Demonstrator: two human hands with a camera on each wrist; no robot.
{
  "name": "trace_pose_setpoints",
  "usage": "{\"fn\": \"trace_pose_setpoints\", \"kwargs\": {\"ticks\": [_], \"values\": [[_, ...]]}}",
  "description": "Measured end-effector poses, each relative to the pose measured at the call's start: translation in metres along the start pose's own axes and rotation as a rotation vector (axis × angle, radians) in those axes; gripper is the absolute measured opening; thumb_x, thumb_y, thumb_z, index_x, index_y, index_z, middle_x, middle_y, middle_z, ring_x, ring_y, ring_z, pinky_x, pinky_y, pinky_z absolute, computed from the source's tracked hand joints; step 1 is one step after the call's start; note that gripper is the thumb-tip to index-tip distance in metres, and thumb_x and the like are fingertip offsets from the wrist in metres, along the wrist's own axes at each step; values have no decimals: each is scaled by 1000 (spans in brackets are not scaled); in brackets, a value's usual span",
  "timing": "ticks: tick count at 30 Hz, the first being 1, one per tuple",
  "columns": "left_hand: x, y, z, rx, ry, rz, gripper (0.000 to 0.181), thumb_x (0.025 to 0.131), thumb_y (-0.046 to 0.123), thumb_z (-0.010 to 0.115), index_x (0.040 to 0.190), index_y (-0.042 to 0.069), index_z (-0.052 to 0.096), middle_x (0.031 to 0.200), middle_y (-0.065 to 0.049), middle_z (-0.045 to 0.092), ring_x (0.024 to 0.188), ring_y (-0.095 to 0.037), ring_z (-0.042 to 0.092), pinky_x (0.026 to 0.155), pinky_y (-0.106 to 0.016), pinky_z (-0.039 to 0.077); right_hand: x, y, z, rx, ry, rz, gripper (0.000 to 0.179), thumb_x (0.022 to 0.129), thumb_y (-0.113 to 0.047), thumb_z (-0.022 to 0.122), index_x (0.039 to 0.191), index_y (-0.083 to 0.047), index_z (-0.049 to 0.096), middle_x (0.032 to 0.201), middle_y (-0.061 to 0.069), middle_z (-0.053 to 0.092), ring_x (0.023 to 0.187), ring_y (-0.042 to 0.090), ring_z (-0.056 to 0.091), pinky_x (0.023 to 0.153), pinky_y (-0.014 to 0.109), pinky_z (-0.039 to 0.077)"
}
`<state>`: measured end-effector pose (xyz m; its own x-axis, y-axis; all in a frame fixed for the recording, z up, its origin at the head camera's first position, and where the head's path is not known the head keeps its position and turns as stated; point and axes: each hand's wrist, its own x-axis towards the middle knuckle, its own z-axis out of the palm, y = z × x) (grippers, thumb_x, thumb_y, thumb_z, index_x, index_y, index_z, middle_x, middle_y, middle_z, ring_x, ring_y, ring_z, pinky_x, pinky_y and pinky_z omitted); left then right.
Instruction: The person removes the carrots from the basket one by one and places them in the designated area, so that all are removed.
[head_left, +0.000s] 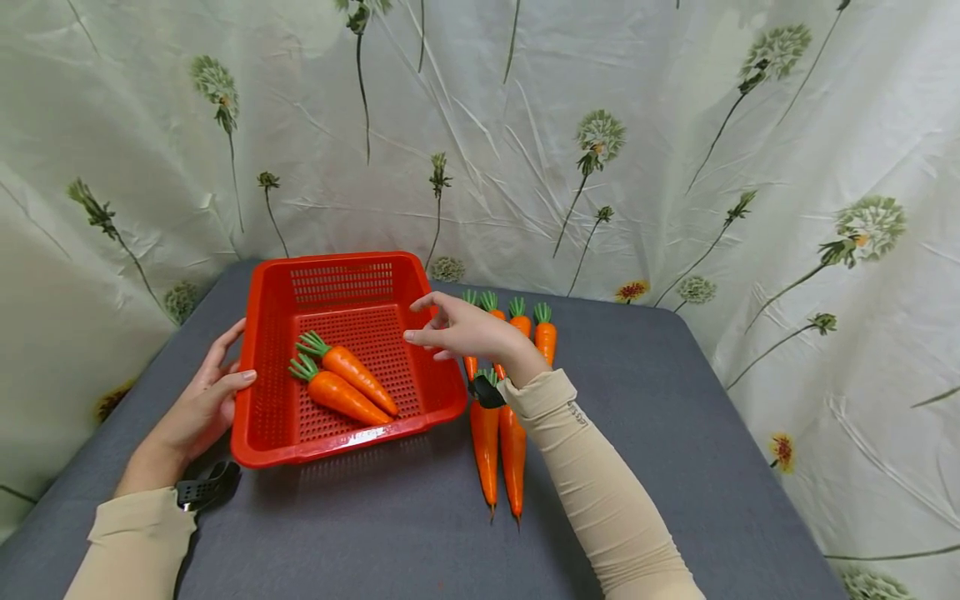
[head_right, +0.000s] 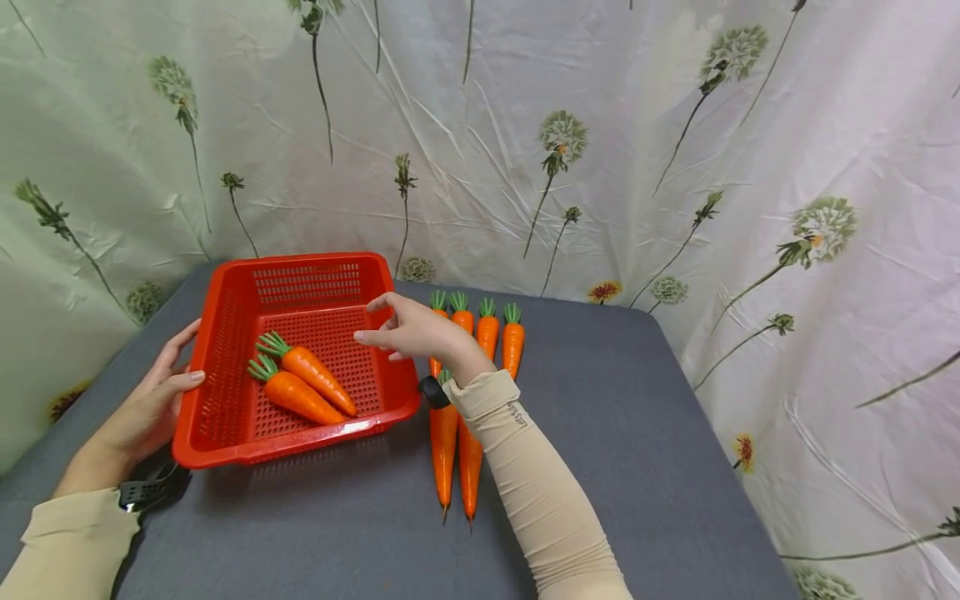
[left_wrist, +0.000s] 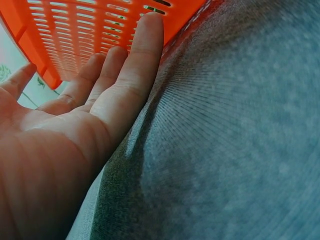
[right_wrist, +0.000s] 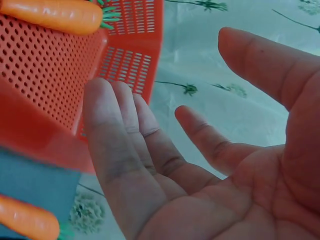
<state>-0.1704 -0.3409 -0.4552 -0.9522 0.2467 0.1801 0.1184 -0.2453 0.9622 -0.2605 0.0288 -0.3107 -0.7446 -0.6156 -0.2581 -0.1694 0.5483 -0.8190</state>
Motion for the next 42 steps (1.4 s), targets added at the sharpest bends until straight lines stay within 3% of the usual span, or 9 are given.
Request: {"fn": "trace_pose_setpoints", "kwargs": {"ticks": [11,16,23,29,32,36,42], "values": [[0,1,3,-27,-5,12,71,104,1,36,161,32,5,137,-2,48,109,-15,68,81,-37,61,44,-12,17,28,-41,55,46,94,-32,70,136,-22,51,114,8,62,104,18,64,92,42,58],[1,1,3,-29,-11,10,71,104,1,36,161,31,5,138,-3,48,109,-15,69,81,-37,61,62,-10,27,58,-47,96,47,93,-29,72,135,-21,52,129,5,55,99,18,64,95,47,56],[2,2,3,-4,0,1,72,105,2,38,161,32,5,138,-3,47,109,-15,69,81,-37,62,79,-2,38,119,-80,148,49,94,-24,71,137,-18,50,143,9,46,121,36,59,98,51,54],[1,2,2,-9,0,1,71,105,2,38,161,32,6,138,-2,48,108,-16,69,80,-38,62,87,0,46,112,-89,172,49,93,-23,72,136,-16,50,153,11,38,126,38,56,99,52,54],[1,2,1,-9,0,2,71,105,2,37,161,32,6,138,-2,48,108,-16,69,80,-38,62,90,0,51,110,-97,191,50,93,-22,72,137,-14,50,147,12,42,127,39,55,100,52,53],[0,1,0,-7,7,2,71,104,2,38,161,32,6,138,-3,48,108,-16,69,80,-37,62,94,-1,57,100,-107,217,54,93,-21,72,140,-12,49,126,8,52,127,39,54,100,51,53],[0,2,-1,-11,13,2,71,104,2,38,161,32,7,137,-3,49,107,-16,69,80,-37,62,99,-1,62,83,-121,239,60,92,-20,73,144,-10,46,107,7,56,117,38,57,99,52,53]]}}
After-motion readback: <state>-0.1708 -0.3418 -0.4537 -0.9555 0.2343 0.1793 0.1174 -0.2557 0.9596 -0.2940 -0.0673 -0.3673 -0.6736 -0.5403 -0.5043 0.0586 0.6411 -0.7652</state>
